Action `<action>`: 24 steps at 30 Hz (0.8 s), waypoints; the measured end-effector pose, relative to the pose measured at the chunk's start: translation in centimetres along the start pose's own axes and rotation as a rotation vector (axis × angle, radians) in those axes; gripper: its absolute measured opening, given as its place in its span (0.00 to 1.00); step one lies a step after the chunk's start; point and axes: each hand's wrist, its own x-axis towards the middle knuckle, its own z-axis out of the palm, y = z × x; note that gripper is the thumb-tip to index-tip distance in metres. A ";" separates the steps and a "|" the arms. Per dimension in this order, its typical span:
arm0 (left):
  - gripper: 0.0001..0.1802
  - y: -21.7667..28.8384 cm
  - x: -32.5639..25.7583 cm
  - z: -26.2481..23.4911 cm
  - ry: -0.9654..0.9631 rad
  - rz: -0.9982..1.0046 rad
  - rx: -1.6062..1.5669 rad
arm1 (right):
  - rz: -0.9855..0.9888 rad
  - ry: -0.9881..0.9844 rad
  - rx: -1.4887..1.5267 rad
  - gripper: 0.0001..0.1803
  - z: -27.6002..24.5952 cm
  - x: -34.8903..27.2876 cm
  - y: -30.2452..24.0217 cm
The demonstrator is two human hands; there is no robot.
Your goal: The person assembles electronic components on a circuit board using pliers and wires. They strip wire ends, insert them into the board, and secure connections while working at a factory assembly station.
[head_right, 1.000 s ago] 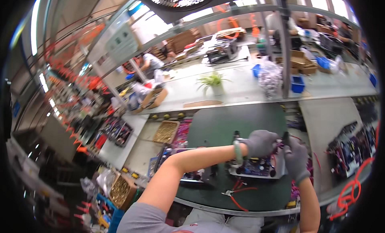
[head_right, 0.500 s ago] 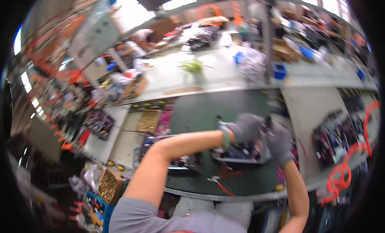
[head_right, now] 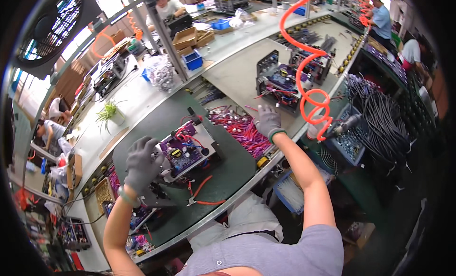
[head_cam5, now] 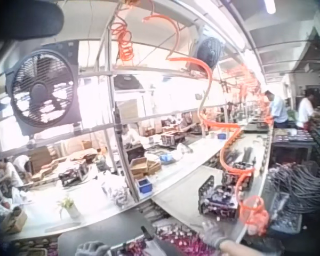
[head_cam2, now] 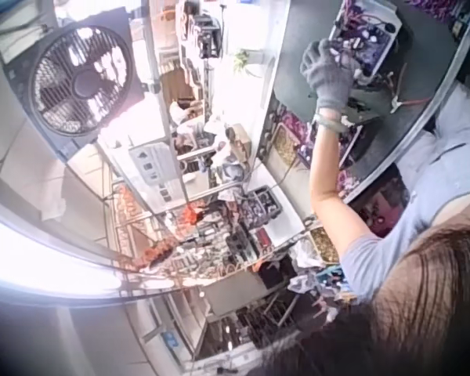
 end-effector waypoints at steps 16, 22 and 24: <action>0.17 -1.4 -2.3 0.0 0.075 0.018 -0.092 | -0.159 -0.241 0.348 0.13 5.5 5.1 -8.4; 0.16 -1.1 -1.5 0.5 0.081 0.012 -0.124 | -0.028 -0.374 -0.149 0.14 13.8 10.4 -10.1; 0.19 -1.4 -2.3 0.0 0.068 -0.004 -0.081 | -0.150 -0.375 -0.122 0.12 12.3 9.9 -11.3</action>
